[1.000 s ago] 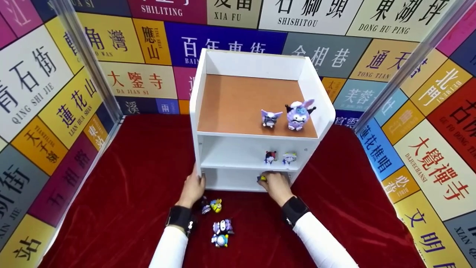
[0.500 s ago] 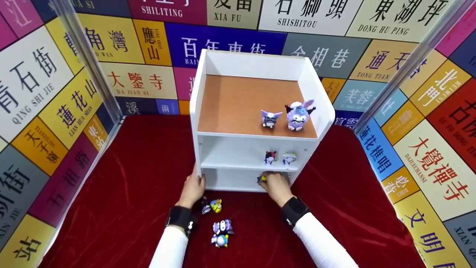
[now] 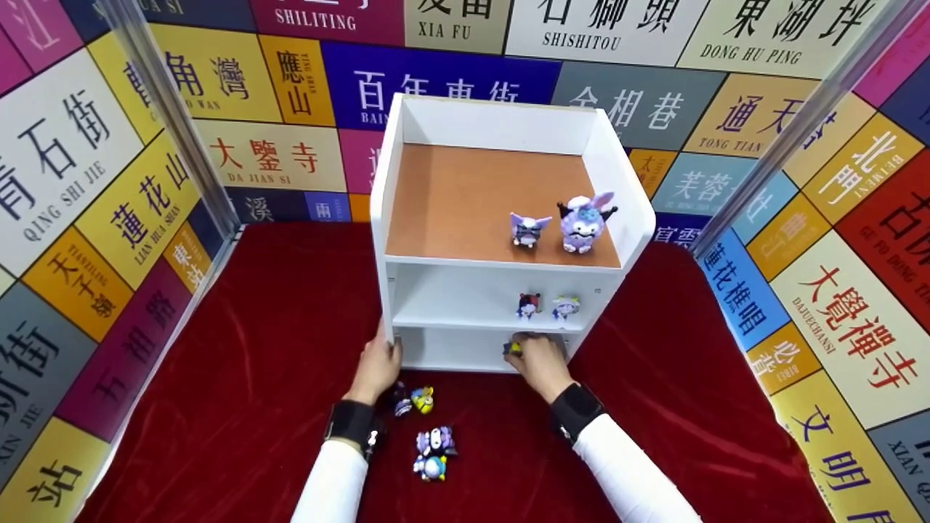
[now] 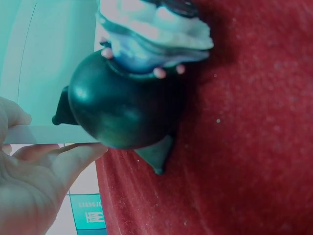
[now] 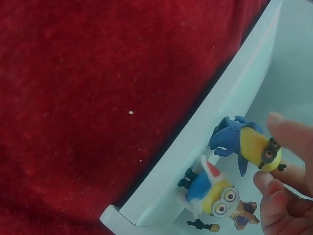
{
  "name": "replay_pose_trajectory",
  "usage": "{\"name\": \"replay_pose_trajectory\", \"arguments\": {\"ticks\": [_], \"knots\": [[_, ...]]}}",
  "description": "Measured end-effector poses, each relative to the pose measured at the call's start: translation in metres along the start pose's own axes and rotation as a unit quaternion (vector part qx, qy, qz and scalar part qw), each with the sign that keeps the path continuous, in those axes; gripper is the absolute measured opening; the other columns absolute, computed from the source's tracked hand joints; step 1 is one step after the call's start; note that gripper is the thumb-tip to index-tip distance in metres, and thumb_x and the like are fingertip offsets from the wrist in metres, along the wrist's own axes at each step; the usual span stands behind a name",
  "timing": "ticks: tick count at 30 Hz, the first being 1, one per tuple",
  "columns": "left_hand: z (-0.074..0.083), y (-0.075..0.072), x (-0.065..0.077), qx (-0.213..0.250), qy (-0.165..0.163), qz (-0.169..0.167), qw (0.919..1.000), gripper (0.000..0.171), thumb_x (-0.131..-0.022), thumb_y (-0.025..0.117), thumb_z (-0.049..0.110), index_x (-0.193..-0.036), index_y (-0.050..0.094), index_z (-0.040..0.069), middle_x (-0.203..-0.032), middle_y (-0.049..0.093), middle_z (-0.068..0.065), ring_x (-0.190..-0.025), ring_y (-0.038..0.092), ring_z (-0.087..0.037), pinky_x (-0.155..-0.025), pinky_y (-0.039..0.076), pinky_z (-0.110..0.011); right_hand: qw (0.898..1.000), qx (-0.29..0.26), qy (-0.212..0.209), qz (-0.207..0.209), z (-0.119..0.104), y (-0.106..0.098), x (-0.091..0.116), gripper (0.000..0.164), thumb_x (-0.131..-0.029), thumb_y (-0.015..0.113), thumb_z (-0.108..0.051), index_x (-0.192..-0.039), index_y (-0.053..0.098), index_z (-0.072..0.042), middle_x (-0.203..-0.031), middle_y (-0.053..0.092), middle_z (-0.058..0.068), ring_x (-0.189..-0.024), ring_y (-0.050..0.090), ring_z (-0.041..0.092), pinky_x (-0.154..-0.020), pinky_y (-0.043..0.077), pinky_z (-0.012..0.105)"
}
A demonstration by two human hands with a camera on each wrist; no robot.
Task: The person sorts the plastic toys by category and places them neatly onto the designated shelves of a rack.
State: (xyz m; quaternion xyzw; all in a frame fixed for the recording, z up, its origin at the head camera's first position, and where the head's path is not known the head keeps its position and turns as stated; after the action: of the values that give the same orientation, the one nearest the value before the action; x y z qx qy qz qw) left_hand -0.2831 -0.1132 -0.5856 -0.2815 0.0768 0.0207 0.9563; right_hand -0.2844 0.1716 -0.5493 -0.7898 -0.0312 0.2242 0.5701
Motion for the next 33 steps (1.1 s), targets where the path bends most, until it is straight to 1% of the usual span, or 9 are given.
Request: {"name": "replay_pose_trajectory", "arguments": {"ticks": [8, 11, 16, 19, 21, 24, 26, 29, 33], "knots": [[0.001, 0.002, 0.0, 0.009, 0.004, -0.008, 0.9999, 0.065, -0.101, 0.048, 0.004, -0.159, 0.021, 0.011, -0.11, 0.068, -0.034, -0.05, 0.054, -0.018, -0.046, 0.052, -0.029, 0.998, -0.003, -0.014, 0.053, -0.009, -0.019, 0.016, 0.041, -0.081, 0.083, -0.025, -0.111, 0.069, 0.0, -0.098, 0.071, 0.017, -0.081, 0.069, 0.036, -0.071, 0.058, 0.049], [0.001, 0.003, 0.0, 0.014, 0.005, -0.012, 0.9998, 0.067, -0.101, 0.048, 0.003, -0.161, 0.018, 0.013, -0.12, 0.065, -0.035, -0.049, 0.053, -0.014, -0.046, 0.051, -0.026, 0.996, -0.01, -0.039, 0.085, -0.016, -0.036, 0.025, 0.038, -0.082, 0.082, -0.024, -0.11, 0.07, -0.001, -0.1, 0.07, 0.014, -0.086, 0.068, 0.031, -0.076, 0.059, 0.044], [0.001, 0.004, 0.001, 0.016, 0.005, -0.016, 0.9997, 0.068, -0.101, 0.047, 0.003, -0.161, 0.017, 0.013, -0.118, 0.065, -0.035, -0.049, 0.055, -0.018, -0.046, 0.053, -0.028, 0.987, -0.022, -0.075, 0.142, -0.021, -0.075, 0.04, 0.016, -0.081, 0.08, -0.015, -0.093, 0.075, -0.005, -0.085, 0.074, 0.007, -0.075, 0.069, 0.021, -0.065, 0.06, 0.033], [0.001, 0.002, 0.001, 0.001, 0.011, -0.002, 0.9999, 0.065, -0.1, 0.048, 0.002, -0.159, 0.022, 0.01, -0.124, 0.063, -0.035, -0.059, 0.065, -0.031, -0.053, 0.058, -0.038, 0.976, -0.064, -0.074, 0.196, -0.013, -0.101, 0.048, 0.004, -0.08, 0.078, -0.008, -0.079, 0.074, -0.006, -0.073, 0.073, 0.006, -0.063, 0.068, 0.018, -0.057, 0.057, 0.027], [0.002, 0.001, 0.0, -0.006, 0.011, 0.006, 0.9999, 0.064, -0.1, 0.049, 0.002, -0.158, 0.025, 0.01, -0.126, 0.063, -0.034, -0.068, 0.069, -0.037, -0.058, 0.06, -0.044, 0.962, -0.103, -0.052, 0.248, 0.002, -0.115, 0.05, 0.005, -0.079, 0.075, -0.002, -0.075, 0.073, -0.005, -0.068, 0.071, 0.007, -0.058, 0.064, 0.017, -0.055, 0.054, 0.023], [0.003, 0.0, -0.003, -0.012, 0.012, 0.011, 0.9998, 0.061, -0.1, 0.049, 0.004, -0.157, 0.027, 0.009, -0.127, 0.062, -0.034, -0.074, 0.071, -0.039, -0.061, 0.061, -0.044, 0.939, -0.15, 0.037, 0.308, 0.039, -0.121, 0.053, 0.007, -0.079, 0.072, 0.001, -0.074, 0.069, -0.003, -0.063, 0.067, 0.007, -0.055, 0.057, 0.01, -0.054, 0.046, 0.015], [0.003, 0.0, -0.004, -0.006, 0.008, 0.005, 0.9999, 0.062, -0.101, 0.048, 0.004, -0.158, 0.025, 0.01, -0.127, 0.062, -0.034, -0.07, 0.07, -0.037, -0.058, 0.06, -0.041, 0.932, -0.174, 0.109, 0.299, 0.065, -0.109, 0.055, 0.003, -0.079, 0.07, 0.001, -0.081, 0.067, -0.001, -0.068, 0.068, 0.01, -0.06, 0.057, 0.01, -0.056, 0.043, 0.011], [0.002, 0.0, -0.004, -0.009, 0.006, 0.002, 0.9999, 0.061, -0.101, 0.047, 0.004, -0.158, 0.025, 0.01, -0.127, 0.062, -0.034, -0.068, 0.069, -0.035, -0.057, 0.06, -0.038, 0.935, -0.208, 0.196, 0.212, 0.092, -0.08, 0.06, 0.021, -0.082, 0.069, -0.001, -0.102, 0.066, 0.002, -0.089, 0.073, 0.016, -0.076, 0.068, 0.018, -0.065, 0.046, 0.009], [0.001, 0.001, -0.002, -0.007, 0.003, -0.004, 1.0, 0.061, -0.101, 0.048, 0.003, -0.157, 0.025, 0.01, -0.123, 0.064, -0.035, -0.063, 0.067, -0.033, -0.054, 0.058, -0.036, 0.934, -0.255, 0.22, 0.118, 0.099, -0.051, 0.06, 0.052, -0.086, 0.07, -0.004, -0.134, 0.056, 0.005, -0.12, 0.069, 0.024, -0.105, 0.071, 0.036, -0.08, 0.058, 0.021]]}}
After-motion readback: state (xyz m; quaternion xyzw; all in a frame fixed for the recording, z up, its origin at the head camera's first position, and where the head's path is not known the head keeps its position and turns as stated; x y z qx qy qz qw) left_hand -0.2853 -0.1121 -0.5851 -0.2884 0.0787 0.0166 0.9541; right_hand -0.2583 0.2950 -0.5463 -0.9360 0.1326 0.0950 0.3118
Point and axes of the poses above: each hand's wrist, its own x-axis away from the middle knuckle, its own y-axis out of the palm, z = x × y, the point moved 6 cm from there along -x, towards the middle knuckle
